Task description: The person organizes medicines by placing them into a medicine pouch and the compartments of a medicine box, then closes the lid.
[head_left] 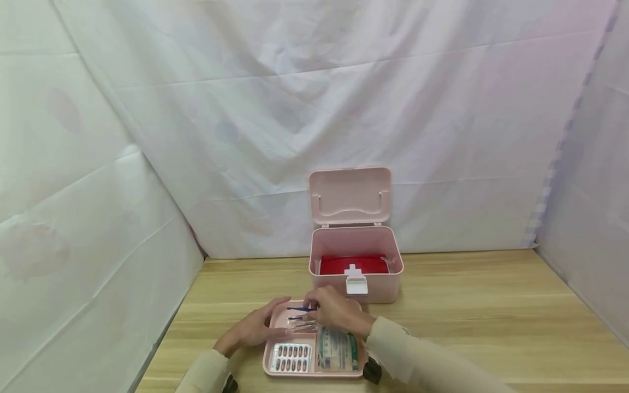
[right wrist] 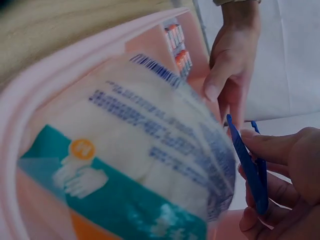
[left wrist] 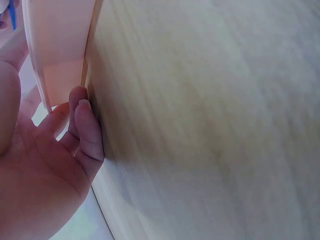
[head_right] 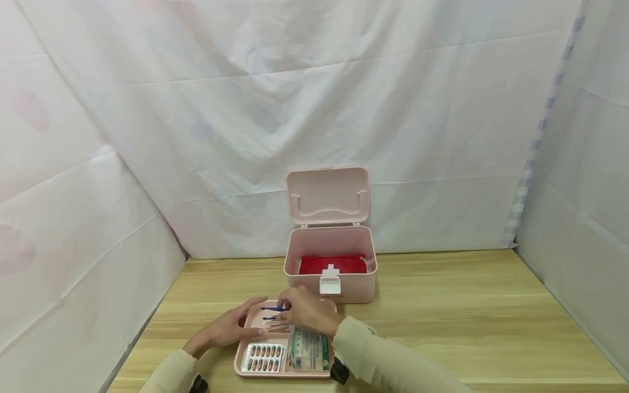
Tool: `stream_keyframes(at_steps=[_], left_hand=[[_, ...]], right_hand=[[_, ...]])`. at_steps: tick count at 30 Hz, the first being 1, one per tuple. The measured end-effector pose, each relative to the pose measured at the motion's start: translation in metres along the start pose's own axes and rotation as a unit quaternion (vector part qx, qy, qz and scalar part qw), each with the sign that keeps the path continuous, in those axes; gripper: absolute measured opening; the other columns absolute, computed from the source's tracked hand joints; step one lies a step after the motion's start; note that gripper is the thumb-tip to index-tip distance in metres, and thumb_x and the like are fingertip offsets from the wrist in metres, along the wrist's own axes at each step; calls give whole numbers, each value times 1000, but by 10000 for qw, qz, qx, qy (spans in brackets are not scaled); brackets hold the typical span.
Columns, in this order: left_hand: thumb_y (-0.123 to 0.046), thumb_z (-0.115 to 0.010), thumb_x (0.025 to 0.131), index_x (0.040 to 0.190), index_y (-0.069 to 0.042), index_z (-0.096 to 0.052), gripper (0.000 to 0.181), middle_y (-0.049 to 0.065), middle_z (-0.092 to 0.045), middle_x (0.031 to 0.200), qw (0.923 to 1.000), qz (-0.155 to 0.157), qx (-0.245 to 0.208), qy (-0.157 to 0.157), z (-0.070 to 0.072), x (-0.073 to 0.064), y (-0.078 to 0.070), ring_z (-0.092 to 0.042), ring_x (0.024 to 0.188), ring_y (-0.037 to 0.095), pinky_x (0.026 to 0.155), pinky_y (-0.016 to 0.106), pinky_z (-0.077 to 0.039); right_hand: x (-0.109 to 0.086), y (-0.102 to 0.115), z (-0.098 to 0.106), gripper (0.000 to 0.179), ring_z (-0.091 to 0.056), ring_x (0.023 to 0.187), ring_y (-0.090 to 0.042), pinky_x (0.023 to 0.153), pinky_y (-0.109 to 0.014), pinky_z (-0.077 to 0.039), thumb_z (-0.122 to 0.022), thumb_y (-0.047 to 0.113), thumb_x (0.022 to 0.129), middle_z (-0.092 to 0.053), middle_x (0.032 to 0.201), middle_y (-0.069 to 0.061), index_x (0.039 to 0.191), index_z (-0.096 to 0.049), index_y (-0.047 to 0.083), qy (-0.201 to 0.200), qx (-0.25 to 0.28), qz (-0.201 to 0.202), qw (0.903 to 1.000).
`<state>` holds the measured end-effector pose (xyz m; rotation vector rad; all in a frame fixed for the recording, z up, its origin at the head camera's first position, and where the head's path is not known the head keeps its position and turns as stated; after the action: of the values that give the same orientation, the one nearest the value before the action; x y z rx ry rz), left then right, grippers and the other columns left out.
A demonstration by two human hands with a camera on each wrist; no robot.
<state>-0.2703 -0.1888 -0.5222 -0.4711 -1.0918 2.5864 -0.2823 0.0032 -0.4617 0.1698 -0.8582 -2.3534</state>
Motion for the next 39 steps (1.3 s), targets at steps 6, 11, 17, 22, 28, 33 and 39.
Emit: stream_keyframes(at_steps=[6,11,17,22,28,33,39], left_hand=[[-49,-76,83,153,-26,-36,84,17,-52,143,9999,-104,25,-17,0,1,0,-48,131,41,105,66,-36],[-48,-76,83,153,-26,-36,83,17,-53,142,9999,-167,11,-13,1,1,0,-48,130,40,105,65,-36],[-46,-76,84,153,-24,-36,83,18,-52,143,9997,-251,4,-9,1,1,-1,-48,131,40,106,64,-36],[-45,-76,84,153,-23,-36,83,18,-52,143,9997,-253,-5,-9,0,0,-1,-48,130,41,105,65,-36],[-46,-76,84,153,-23,-35,84,18,-53,141,9997,-251,76,-26,0,0,-1,-50,129,40,104,65,-37],[-47,-76,83,153,-24,-36,84,18,-54,140,9996,-236,115,-51,1,0,-1,-50,128,40,104,65,-37],[-47,-76,84,154,-27,-35,84,17,-51,144,9999,-116,23,-55,0,-1,-1,-47,132,42,106,67,-34]], right_hand=[[3,-14,-8,11,-55,69,-4,66,-21,-48,-78,19,85,-63,79,15,96,-77,19,126,94,-268,9995],[3,-20,-14,11,-56,71,-2,68,-21,-49,-80,22,84,-69,82,14,95,-79,20,286,92,-373,9989],[0,-20,-16,7,-55,74,-3,73,-23,-47,-78,21,85,-70,82,14,92,-80,20,394,119,-500,9979],[-2,-21,-15,7,-54,71,-3,68,-24,-45,-77,23,87,-67,78,16,91,-81,21,354,-15,-676,9971],[-6,-17,-7,16,-54,72,-3,68,-26,-49,-74,29,89,-68,82,13,99,-80,18,152,-521,-660,9963],[-22,-3,10,20,-57,85,-7,80,-33,-53,-72,30,90,-69,93,8,101,-77,14,-170,-757,-281,9966],[-56,-2,29,14,-54,84,-7,74,-24,-49,-72,26,91,-62,89,10,97,-76,15,-367,-518,268,9976]])
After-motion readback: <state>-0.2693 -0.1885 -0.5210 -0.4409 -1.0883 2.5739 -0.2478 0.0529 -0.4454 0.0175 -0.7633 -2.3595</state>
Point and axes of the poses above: each hand's wrist, its own x-axis towards the middle knuckle, its own z-axis out of the back of the hand, y = z × x, the point moved 6 cm from there along x, towards the middle knuckle
